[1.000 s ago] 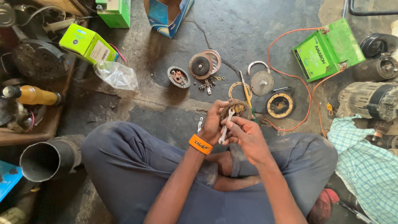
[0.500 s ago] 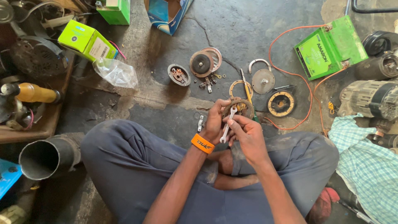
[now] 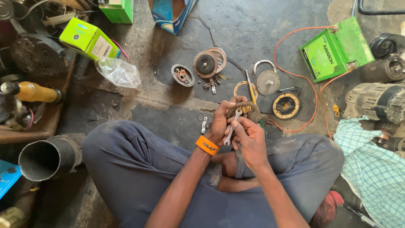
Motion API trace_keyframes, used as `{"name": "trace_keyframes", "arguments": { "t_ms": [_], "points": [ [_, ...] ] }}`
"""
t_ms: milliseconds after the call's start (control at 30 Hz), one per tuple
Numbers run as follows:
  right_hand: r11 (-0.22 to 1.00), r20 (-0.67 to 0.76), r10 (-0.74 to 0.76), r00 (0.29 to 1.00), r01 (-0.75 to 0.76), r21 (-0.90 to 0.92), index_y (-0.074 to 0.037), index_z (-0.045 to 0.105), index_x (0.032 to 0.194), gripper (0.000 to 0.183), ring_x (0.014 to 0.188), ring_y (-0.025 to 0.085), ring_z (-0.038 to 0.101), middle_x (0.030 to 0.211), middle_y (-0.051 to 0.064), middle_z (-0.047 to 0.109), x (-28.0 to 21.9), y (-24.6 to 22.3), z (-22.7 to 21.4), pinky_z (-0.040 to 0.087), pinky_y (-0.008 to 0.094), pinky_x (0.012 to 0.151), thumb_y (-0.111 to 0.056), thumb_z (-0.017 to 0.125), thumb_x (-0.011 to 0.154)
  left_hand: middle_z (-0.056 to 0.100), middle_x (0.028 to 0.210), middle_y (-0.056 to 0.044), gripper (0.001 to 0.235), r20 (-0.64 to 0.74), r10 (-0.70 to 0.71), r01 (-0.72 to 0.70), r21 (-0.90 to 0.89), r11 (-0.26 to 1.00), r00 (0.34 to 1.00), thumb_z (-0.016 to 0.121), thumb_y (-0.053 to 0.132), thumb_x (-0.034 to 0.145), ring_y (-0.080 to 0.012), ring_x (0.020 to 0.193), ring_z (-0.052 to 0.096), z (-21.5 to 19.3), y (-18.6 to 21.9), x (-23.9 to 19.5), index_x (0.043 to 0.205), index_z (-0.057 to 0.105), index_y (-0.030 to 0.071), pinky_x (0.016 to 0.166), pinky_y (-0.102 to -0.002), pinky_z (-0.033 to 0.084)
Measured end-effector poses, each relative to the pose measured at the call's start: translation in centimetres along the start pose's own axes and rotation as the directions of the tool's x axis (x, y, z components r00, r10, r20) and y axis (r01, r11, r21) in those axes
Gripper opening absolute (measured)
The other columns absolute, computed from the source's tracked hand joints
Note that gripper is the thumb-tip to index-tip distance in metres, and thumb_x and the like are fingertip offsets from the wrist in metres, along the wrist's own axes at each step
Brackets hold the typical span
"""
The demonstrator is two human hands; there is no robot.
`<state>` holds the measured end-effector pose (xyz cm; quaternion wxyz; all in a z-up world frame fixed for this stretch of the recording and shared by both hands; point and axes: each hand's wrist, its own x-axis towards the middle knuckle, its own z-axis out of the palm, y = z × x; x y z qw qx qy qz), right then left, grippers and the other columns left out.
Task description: The person sits on the floor and uses a screwdriver and wrench to disassemble and reassemble a small circular electrical component. They remove screws, separate parts, and then reassemble the unit, occasionally using a green battery to test connections.
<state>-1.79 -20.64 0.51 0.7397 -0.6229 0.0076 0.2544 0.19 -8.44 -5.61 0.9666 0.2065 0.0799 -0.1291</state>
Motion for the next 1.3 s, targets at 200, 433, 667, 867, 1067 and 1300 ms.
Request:
{"name": "trace_keyframes", "arguments": {
  "t_ms": [200,433,667,867,1067,1300],
  "points": [
    [0.999,-0.092,0.001,0.996,-0.005,-0.052,0.006,0.072,0.096,0.021,0.052,0.007,0.058,0.077,0.008,0.072,-0.3,-0.5,0.5,0.036,0.021,0.041,-0.013,0.063,0.1,0.068,0.096,-0.007,0.039,0.02,-0.072,0.072,0.026,0.997,0.997,0.045,0.037,0.102,-0.0109,0.069,0.063,0.4,-0.1,0.0,0.119,0.056,0.005,0.06,-0.024,0.053],
    [0.949,-0.06,-0.052,0.997,0.03,-0.315,0.005,0.075,0.085,0.028,0.047,0.003,0.042,0.065,0.005,0.066,0.0,-0.3,-0.8,0.029,0.02,0.042,-0.014,0.067,0.103,0.066,0.098,-0.009,0.034,0.008,-0.067,0.067,-0.051,0.996,0.998,0.045,0.032,0.107,-0.0111,0.066,0.061,-0.6,-0.6,0.6,0.122,0.054,0.003,0.056,-0.023,0.052],
    [0.995,0.072,0.084,0.994,-0.081,-0.051,0.003,0.069,0.099,0.022,0.062,0.012,0.069,0.079,0.009,0.074,1.0,-0.6,-1.8,0.053,0.025,0.052,-0.017,0.061,0.101,0.067,0.089,-0.001,0.033,0.042,-0.006,0.008,-0.038,0.999,0.999,0.047,0.037,0.103,-0.0037,0.042,0.047,-0.4,-0.4,0.1,0.118,0.057,0.009,0.035,-0.018,0.038],
    [0.992,0.089,0.113,0.99,-0.117,0.038,0.004,0.065,0.103,0.024,0.071,0.018,0.074,0.086,0.009,0.072,0.9,-0.4,-1.7,0.057,0.028,0.059,-0.02,0.059,0.103,0.063,0.088,-0.002,0.04,-0.047,0.003,-0.001,0.041,0.999,0.999,0.043,0.036,0.101,-0.0037,0.051,0.048,-1.2,-0.4,0.3,0.125,0.057,0.007,0.041,-0.019,0.039],
    [0.989,0.119,0.123,0.985,-0.131,0.063,0.003,0.067,0.106,0.026,0.071,0.018,0.073,0.085,0.01,0.072,0.9,-0.5,-1.5,0.057,0.028,0.059,-0.022,0.06,0.103,0.067,0.097,-0.005,0.04,0.031,-0.001,0.003,-0.054,0.999,1.0,0.042,0.034,0.1,-0.0082,0.062,0.056,-1.0,-0.2,0.2,0.127,0.054,0.008,0.048,-0.02,0.044],
    [0.992,0.122,0.106,0.987,-0.113,0.052,0.002,0.068,0.106,0.026,0.069,0.017,0.072,0.084,0.01,0.072,0.9,-0.4,-1.4,0.057,0.027,0.059,-0.022,0.061,0.103,0.066,0.094,-0.006,0.04,-0.038,-0.048,0.046,-0.072,0.996,0.998,0.041,0.035,0.1,-0.0099,0.062,0.058,0.0,0.1,-0.2,0.127,0.054,0.008,0.05,-0.022,0.048]
  ]
}}
